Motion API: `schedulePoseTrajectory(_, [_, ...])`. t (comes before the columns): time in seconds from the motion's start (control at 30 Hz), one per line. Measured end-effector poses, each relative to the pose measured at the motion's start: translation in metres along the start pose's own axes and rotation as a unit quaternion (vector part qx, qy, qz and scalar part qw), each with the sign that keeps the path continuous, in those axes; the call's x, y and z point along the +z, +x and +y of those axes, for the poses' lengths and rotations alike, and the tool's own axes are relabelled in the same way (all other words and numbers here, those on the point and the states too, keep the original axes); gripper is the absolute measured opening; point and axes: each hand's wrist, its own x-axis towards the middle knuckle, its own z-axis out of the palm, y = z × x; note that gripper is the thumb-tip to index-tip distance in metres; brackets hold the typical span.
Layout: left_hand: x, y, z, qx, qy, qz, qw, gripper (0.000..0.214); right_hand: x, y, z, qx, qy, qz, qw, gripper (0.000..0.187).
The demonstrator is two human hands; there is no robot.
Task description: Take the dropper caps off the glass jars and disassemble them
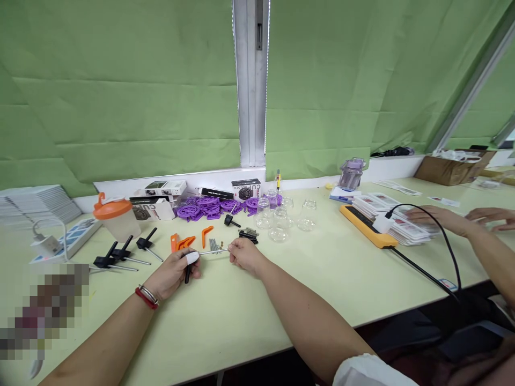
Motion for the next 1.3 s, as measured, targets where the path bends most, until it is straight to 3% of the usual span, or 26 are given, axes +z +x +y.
schedulePoseTrajectory(0.1, [-0.0012, 0.0011, -0.0014, -0.001, -0.005, -0.005, 1.0, 0.032, -0.001, -0.0007, -0.0007, 0.001, -0.001, 0.001, 1.0, 0.021])
schedulePoseTrajectory(0.3, [-0.0038, 0.0027, -0.0041, 0.004, -0.008, -0.014, 1.0, 0.033, -0.0026, -0.0017, -0.0018, -0.024, 0.002, -0.006, 1.0, 0.009])
schedulePoseTrajectory(0.63, [0.0003, -0.0018, 0.0021, 0.001, 0.0, -0.006, 1.0, 0.033, -0.0007, -0.0047, -0.0026, -0.005, -0.013, 0.0, 1.0, 0.019])
schedulePoseTrajectory(0.83, [0.0, -0.0006, 0.0012, 0.003, 0.001, -0.001, 1.0, 0.033, -0.0018, -0.0039, -0.003, -0.017, -0.002, -0.009, 1.0, 0.007])
schedulePoseTrajectory(1.13, [-0.0012, 0.0003, -0.0005, 0.002, -0.008, -0.004, 1.0, 0.034, -0.0005, 0.0, 0.0028, -0.015, -0.009, -0.009, 1.0, 0.02])
schedulePoseTrajectory(1.3, [-0.0017, 0.0013, -0.001, -0.001, -0.006, -0.009, 1.0, 0.033, -0.0019, -0.0011, -0.0001, -0.012, 0.005, -0.009, 1.0, 0.007])
